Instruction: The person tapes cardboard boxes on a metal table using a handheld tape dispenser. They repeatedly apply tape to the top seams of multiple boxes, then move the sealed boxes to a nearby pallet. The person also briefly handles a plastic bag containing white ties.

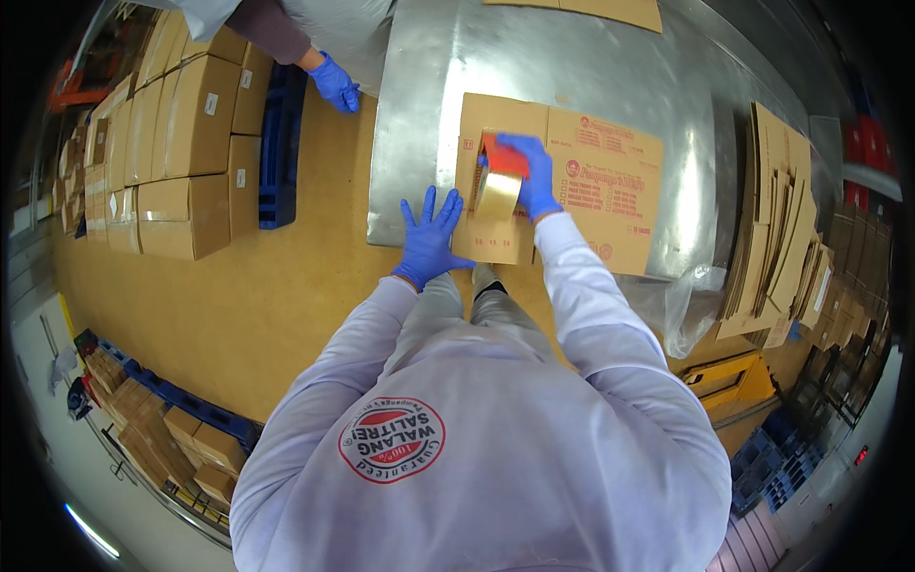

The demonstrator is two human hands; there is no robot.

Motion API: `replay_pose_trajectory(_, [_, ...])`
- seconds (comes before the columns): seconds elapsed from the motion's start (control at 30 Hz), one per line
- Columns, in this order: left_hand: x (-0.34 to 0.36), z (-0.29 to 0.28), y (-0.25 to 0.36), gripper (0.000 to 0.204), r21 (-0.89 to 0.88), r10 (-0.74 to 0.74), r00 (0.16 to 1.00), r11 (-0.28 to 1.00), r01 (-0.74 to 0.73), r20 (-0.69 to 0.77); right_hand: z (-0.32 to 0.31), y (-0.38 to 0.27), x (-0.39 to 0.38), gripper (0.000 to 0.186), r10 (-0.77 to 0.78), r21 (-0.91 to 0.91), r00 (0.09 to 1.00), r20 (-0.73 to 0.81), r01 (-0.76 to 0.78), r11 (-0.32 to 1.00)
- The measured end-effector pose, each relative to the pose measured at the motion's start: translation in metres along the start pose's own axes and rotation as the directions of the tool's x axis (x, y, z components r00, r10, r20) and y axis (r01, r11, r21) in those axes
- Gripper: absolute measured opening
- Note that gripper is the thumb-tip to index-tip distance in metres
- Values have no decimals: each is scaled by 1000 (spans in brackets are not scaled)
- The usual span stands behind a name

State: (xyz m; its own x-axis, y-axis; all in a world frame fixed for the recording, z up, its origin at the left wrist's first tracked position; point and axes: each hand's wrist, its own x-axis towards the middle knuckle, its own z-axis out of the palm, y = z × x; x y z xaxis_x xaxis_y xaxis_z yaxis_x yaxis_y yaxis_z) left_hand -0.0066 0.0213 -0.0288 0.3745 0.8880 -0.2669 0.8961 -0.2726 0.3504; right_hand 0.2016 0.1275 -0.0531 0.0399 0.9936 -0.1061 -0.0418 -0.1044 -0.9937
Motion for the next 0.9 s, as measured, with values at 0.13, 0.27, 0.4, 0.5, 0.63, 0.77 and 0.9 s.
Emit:
replay_pose_trajectory(0.13, [-1, -10, 5, 115, 34, -9, 998, 999, 7, 70, -5, -21, -95, 24, -155, -481, 964, 217, 244, 842])
replay_pose_trajectory(0.27, [-3, 5, 1, 112, 11, 5, 1000, 1000, -5, -16, -8, -30, -115, 23, -164, -537, 942, 292, 303, 787])
replay_pose_trajectory(0.4, [-4, 4, 0, 108, 59, 44, 999, 997, -43, -23, -1, 3, -50, 27, 269, -496, 935, 231, -125, 859])
replay_pose_trajectory(0.5, [0, -14, 6, 106, 77, 28, 997, 996, -34, 69, 5, -4, -17, 30, 473, -452, 783, 405, -278, 848])
replay_pose_trajectory(0.63, [-2, -6, 2, 118, 160, 79, 997, 984, -81, 19, -1, -18, -45, 24, 3, -106, 849, 528, 62, 992])
replay_pose_trajectory(0.77, [7, -31, 52, 133, 120, -38, 986, 993, 19, 160, -77, -111, -96, 21, -123, -334, 961, 247, 204, 920])
replay_pose_trajectory(0.9, [53, 13, 131, 130, -4, 324, 945, 946, -324, -40, -149, -67, -126, 33, 43, 373, 999, -12, -36, 927])
